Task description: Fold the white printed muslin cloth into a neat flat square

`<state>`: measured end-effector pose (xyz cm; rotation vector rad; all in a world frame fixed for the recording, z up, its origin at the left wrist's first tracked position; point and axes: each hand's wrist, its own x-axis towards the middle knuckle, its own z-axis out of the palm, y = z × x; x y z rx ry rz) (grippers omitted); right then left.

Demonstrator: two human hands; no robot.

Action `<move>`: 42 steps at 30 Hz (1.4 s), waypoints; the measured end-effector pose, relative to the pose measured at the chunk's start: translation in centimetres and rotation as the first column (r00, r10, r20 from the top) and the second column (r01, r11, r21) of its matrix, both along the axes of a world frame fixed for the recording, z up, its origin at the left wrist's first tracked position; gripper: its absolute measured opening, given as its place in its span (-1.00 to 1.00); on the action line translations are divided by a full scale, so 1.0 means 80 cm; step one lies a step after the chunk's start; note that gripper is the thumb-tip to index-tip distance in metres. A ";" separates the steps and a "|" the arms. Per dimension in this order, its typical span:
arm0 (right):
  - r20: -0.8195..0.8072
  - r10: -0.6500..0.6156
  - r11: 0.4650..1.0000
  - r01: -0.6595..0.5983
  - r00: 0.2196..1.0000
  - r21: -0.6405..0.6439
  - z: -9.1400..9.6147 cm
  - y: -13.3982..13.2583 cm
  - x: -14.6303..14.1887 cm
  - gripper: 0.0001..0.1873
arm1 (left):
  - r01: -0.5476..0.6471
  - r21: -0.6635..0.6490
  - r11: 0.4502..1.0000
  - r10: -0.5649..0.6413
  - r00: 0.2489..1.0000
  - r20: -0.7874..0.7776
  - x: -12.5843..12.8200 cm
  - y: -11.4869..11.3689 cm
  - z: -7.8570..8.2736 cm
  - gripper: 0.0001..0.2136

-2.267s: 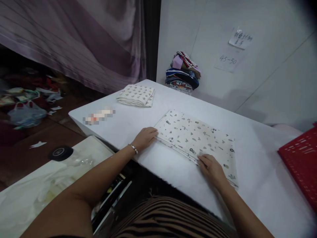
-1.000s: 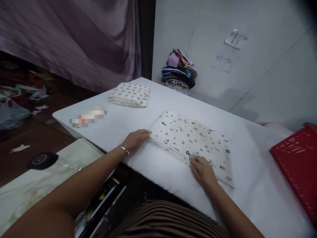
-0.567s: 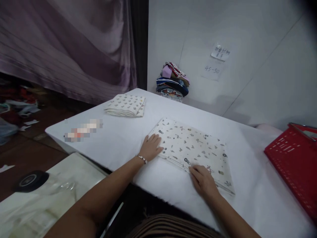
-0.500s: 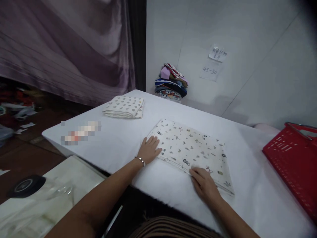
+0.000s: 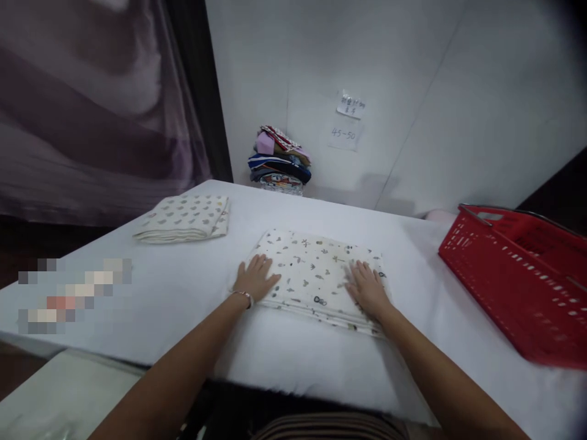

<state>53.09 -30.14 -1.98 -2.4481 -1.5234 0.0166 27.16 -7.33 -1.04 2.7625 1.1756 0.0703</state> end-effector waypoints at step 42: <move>-0.046 -0.189 0.981 0.191 0.981 0.024 -0.007 0.104 0.101 -0.40 | -0.218 -0.070 0.973 0.228 0.951 0.209 0.104 0.126 -0.002 -0.47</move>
